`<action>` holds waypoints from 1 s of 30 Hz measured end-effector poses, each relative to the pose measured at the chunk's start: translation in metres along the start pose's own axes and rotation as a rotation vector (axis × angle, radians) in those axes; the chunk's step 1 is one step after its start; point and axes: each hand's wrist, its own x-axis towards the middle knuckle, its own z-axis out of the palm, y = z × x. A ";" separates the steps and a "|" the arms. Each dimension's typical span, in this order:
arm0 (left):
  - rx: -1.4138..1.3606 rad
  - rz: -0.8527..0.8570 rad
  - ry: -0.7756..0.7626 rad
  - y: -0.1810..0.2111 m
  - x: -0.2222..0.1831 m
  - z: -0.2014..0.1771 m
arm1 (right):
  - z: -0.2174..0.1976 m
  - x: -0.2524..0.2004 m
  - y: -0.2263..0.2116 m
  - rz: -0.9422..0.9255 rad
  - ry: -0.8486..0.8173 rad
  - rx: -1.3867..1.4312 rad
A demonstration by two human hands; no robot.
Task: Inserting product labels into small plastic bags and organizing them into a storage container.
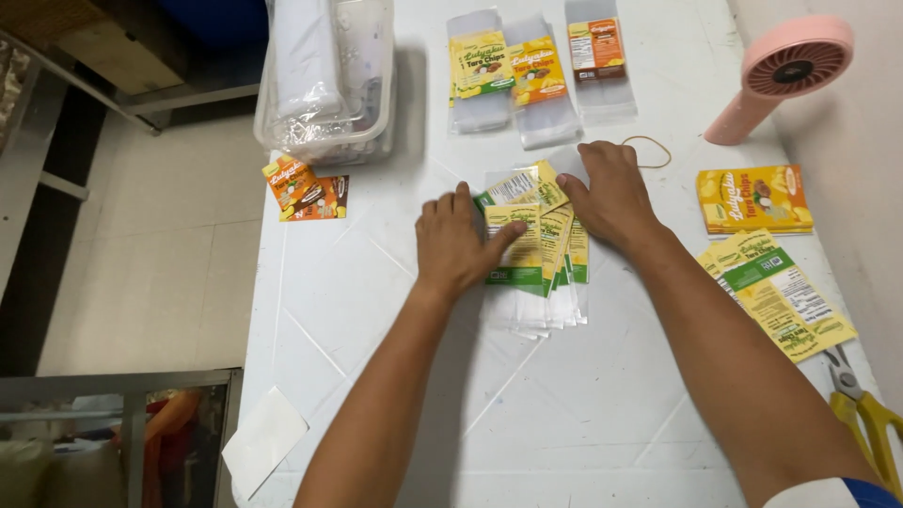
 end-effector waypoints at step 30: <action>-0.907 -0.180 -0.212 -0.002 -0.150 0.009 | -0.100 -0.150 -0.043 0.175 -0.080 0.887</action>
